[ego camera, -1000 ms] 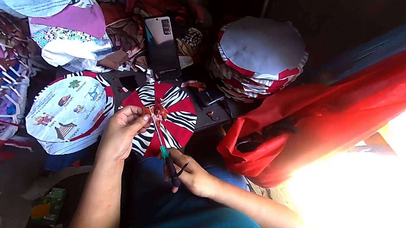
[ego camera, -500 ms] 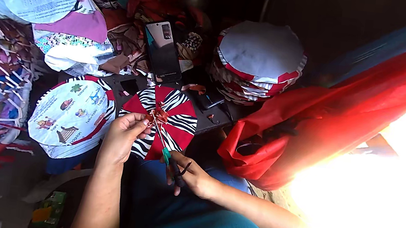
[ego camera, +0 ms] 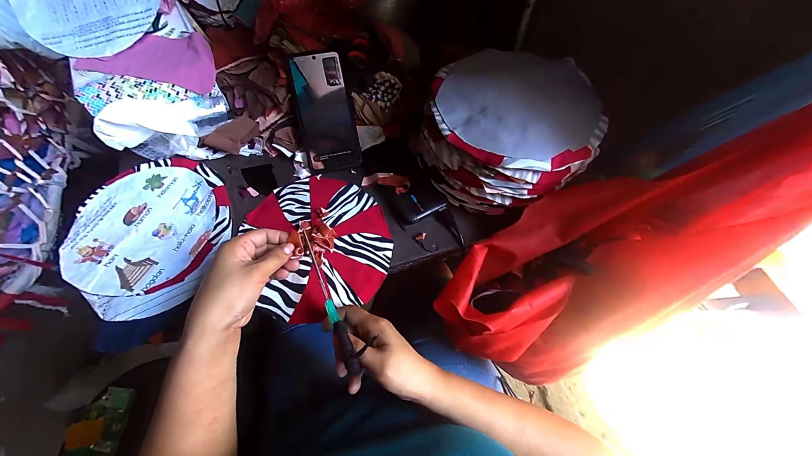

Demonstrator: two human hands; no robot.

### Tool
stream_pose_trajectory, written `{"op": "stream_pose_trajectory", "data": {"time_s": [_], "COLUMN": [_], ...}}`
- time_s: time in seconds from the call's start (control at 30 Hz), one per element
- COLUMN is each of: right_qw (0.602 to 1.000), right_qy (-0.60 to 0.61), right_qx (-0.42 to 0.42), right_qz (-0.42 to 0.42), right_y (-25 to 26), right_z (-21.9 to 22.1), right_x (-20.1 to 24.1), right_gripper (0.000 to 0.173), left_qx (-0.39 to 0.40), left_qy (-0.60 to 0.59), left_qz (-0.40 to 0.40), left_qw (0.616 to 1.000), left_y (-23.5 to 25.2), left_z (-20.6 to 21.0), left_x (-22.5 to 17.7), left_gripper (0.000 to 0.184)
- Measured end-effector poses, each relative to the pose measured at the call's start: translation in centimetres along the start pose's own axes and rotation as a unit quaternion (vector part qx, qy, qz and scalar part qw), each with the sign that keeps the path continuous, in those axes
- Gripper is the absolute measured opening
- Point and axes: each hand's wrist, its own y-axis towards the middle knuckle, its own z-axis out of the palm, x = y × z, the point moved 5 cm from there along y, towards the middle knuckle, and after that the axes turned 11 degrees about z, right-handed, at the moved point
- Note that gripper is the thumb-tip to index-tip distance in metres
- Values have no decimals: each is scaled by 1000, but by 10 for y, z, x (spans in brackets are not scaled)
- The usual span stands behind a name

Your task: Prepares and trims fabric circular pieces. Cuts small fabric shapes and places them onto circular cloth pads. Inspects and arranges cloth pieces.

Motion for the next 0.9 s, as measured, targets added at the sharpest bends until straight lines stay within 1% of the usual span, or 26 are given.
{"op": "stream_pose_trajectory", "data": {"time_s": [0.07, 0.13, 0.27, 0.4, 0.53, 0.63, 0.73, 0.8, 0.9], "right_qw": [999, 998, 999, 999, 996, 997, 1000, 1000, 1000], "right_qy": [-17, -39, -42, -39, -74, -64, -6, 6, 18], "right_qx": [34, 41, 18, -9, -49, -44, -8, 13, 24], "right_qz": [6, -1, 2, -10, -25, 0, 4, 5, 4], "right_y": [-1, -2, -1, 0, -1, -2, -2, -4, -8], "right_z": [2, 3, 3, 2, 0, -2, -3, -6, -9], "right_x": [-2, 1, 3, 4, 5, 5, 5, 5, 5], "right_gripper": [39, 42, 35, 31, 25, 24, 27, 36, 38], "left_qx": [0, 5, 17, 19, 14, 15, 3, -6, -17], "left_qy": [2, 3, 7, 21, 25, 33, 93, 174, 271], "left_qz": [0, 1, 8, -3, -7, 0, 15, 24, 43], "left_qw": [1000, 1000, 1000, 1000, 1000, 999, 996, 984, 961], "left_y": [-1, -2, -4, -5, -4, -3, 1, 5, 11], "left_z": [0, 2, 5, 5, 5, 5, 2, -2, -5], "left_x": [0, -1, -1, -2, -1, -1, -1, -2, -10], "left_gripper": [12, 13, 15, 14, 13, 11, 6, 9, 14]}}
